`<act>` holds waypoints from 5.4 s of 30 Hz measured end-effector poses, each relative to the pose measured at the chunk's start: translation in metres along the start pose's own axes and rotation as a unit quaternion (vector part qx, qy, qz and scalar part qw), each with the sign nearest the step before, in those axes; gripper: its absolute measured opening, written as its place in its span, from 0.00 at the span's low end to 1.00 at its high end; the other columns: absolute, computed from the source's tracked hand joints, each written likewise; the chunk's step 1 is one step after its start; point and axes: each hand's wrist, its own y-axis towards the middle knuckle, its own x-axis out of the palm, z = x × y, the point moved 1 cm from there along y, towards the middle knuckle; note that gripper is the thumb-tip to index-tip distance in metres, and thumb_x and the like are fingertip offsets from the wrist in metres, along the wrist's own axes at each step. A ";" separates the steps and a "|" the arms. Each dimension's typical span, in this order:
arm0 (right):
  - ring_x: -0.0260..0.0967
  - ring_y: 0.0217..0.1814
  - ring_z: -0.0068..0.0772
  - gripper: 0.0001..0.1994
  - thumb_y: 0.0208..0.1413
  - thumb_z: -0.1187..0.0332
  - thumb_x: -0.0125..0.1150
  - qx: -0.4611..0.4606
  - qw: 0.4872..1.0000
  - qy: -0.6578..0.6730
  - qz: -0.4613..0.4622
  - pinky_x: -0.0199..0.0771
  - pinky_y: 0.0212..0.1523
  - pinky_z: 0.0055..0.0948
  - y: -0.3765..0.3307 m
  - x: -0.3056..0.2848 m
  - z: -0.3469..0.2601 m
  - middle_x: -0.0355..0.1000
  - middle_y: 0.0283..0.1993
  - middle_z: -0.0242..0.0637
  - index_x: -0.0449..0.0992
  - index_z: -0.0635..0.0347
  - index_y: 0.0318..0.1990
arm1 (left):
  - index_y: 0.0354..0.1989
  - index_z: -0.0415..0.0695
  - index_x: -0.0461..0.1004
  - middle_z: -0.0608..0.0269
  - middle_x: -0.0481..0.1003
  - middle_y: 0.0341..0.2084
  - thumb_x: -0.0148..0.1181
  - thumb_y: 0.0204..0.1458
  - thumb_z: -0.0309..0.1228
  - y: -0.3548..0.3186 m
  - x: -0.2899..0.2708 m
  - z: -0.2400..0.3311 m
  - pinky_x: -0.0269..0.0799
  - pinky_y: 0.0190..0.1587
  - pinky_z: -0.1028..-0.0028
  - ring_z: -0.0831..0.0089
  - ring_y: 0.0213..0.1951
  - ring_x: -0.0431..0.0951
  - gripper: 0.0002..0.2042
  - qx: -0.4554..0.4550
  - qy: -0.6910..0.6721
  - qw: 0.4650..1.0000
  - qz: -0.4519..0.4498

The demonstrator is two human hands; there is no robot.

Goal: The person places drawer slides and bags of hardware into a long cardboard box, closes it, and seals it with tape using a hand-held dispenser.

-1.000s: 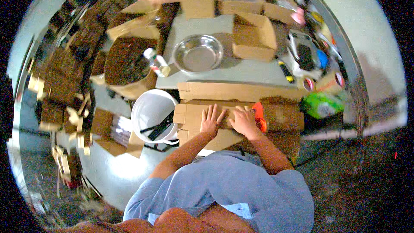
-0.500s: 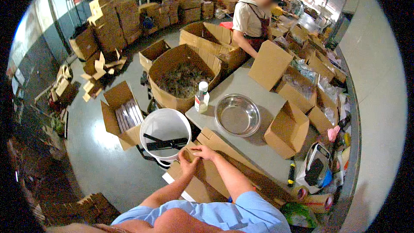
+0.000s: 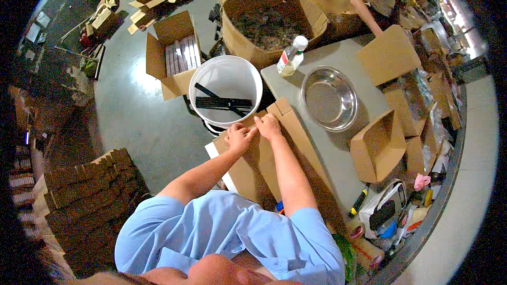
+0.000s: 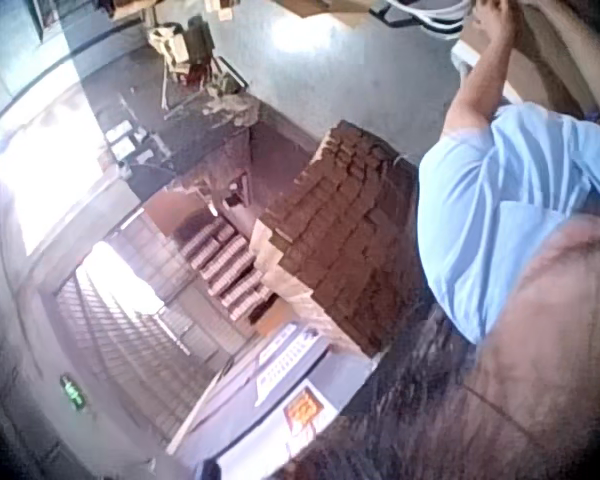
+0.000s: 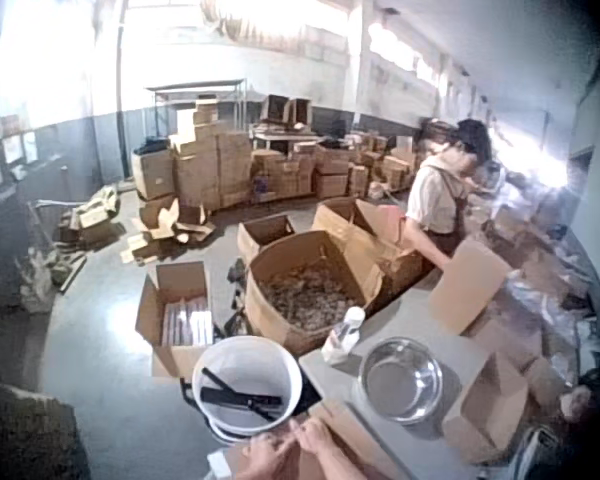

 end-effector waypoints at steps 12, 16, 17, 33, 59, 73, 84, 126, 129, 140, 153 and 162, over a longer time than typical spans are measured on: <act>0.62 0.43 0.26 0.30 0.47 0.64 0.67 0.111 0.915 0.382 -0.070 0.65 0.43 0.29 -0.025 -0.017 0.010 0.66 0.40 0.36 0.55 0.59 0.54 | 0.57 0.40 0.52 0.50 0.56 0.50 0.73 0.33 0.37 -0.002 0.010 0.006 0.64 0.50 0.66 0.55 0.47 0.64 0.43 -0.039 -0.207 0.973 0.089; 0.63 0.47 0.30 0.26 0.51 0.60 0.63 0.175 0.926 0.331 -0.047 0.64 0.50 0.30 -0.050 -0.020 0.019 0.67 0.46 0.37 0.63 0.62 0.53 | 0.59 0.38 0.48 0.50 0.59 0.46 0.73 0.36 0.33 -0.008 0.014 0.020 0.65 0.50 0.66 0.62 0.45 0.66 0.44 -0.095 -0.257 0.956 0.108; 0.63 0.47 0.30 0.26 0.51 0.60 0.63 0.175 0.926 0.331 -0.043 0.64 0.50 0.30 -0.054 -0.020 0.017 0.67 0.46 0.37 0.63 0.62 0.53 | 0.59 0.37 0.48 0.52 0.58 0.47 0.73 0.34 0.32 -0.004 0.021 0.011 0.65 0.49 0.67 0.64 0.44 0.65 0.45 -0.110 -0.288 0.944 0.117; 0.71 0.43 0.53 0.27 0.47 0.50 0.59 0.329 0.935 -0.102 -0.090 0.69 0.41 0.46 -0.291 -0.130 -0.086 0.72 0.41 0.51 0.66 0.54 0.52 | 0.21 0.41 0.65 0.67 0.67 0.15 0.71 0.37 0.34 -0.005 0.007 -0.007 0.65 0.27 0.73 0.75 0.21 0.64 0.18 -0.020 -0.229 0.973 -0.023; 0.69 0.43 0.52 0.29 0.37 0.73 0.63 0.004 0.991 0.112 0.078 0.70 0.44 0.41 -0.144 -0.089 -0.093 0.68 0.43 0.50 0.61 0.53 0.51 | 0.34 0.47 0.72 0.71 0.70 0.27 0.54 0.54 0.41 0.021 -0.053 0.021 0.61 0.38 0.81 0.80 0.32 0.67 0.11 -0.125 -0.487 0.762 -0.408; 0.70 0.47 0.49 0.29 0.39 0.71 0.63 0.004 0.992 0.115 0.053 0.70 0.49 0.38 -0.154 -0.103 -0.096 0.70 0.48 0.51 0.65 0.57 0.54 | 0.37 0.37 0.72 0.65 0.72 0.26 0.52 0.56 0.38 0.037 -0.023 0.007 0.65 0.32 0.77 0.78 0.28 0.69 0.14 0.093 -0.161 0.910 -0.370; 0.70 0.41 0.52 0.28 0.37 0.65 0.58 0.075 0.996 -0.003 -0.039 0.70 0.45 0.42 -0.169 -0.118 -0.092 0.72 0.41 0.51 0.68 0.57 0.52 | 0.32 0.36 0.70 0.47 0.75 0.26 0.55 0.48 0.30 0.056 -0.003 -0.014 0.71 0.34 0.61 0.53 0.30 0.77 0.09 0.116 0.006 0.968 -0.222; 0.58 0.53 0.38 0.38 0.49 0.63 0.64 0.443 0.642 0.257 0.570 0.62 0.52 0.40 -0.492 0.038 -0.009 0.56 0.54 0.45 0.47 0.55 0.64 | 0.65 0.48 0.47 0.50 0.66 0.52 0.64 0.42 0.34 -0.037 0.004 0.064 0.56 0.59 0.60 0.54 0.56 0.62 0.41 0.418 0.346 0.591 -0.596; 0.53 0.60 0.45 0.43 0.47 0.64 0.66 0.419 0.650 0.223 0.594 0.55 0.59 0.41 -0.445 0.032 -0.011 0.53 0.59 0.49 0.41 0.55 0.65 | 0.65 0.45 0.45 0.49 0.66 0.54 0.56 0.51 0.34 -0.096 0.074 0.126 0.56 0.60 0.64 0.55 0.57 0.63 0.35 0.375 0.354 0.519 -0.681; 0.54 0.61 0.50 0.41 0.37 0.64 0.72 0.500 0.569 0.262 0.599 0.55 0.60 0.42 -0.430 0.022 -0.003 0.53 0.59 0.50 0.54 0.59 0.60 | 0.63 0.47 0.54 0.48 0.52 0.63 0.70 0.37 0.39 -0.246 0.238 0.124 0.52 0.62 0.62 0.55 0.61 0.57 0.42 0.393 0.223 0.352 -0.820; 0.57 0.55 0.42 0.28 0.39 0.59 0.70 0.440 0.387 0.599 0.546 0.60 0.54 0.38 -0.445 0.019 0.010 0.56 0.55 0.48 0.68 0.62 0.48 | 0.39 0.41 0.73 0.46 0.67 0.43 0.68 0.28 0.59 -0.229 0.268 0.093 0.60 0.53 0.56 0.48 0.51 0.64 0.35 0.575 0.284 0.377 -0.668; 0.63 0.48 0.47 0.19 0.44 0.66 0.62 0.384 0.747 0.192 0.508 0.62 0.51 0.39 -0.436 -0.053 -0.030 0.66 0.44 0.46 0.68 0.59 0.45 | 0.30 0.41 0.75 0.53 0.75 0.33 0.71 0.35 0.44 -0.234 0.259 0.096 0.67 0.41 0.65 0.57 0.38 0.73 0.20 0.486 0.162 0.379 -0.771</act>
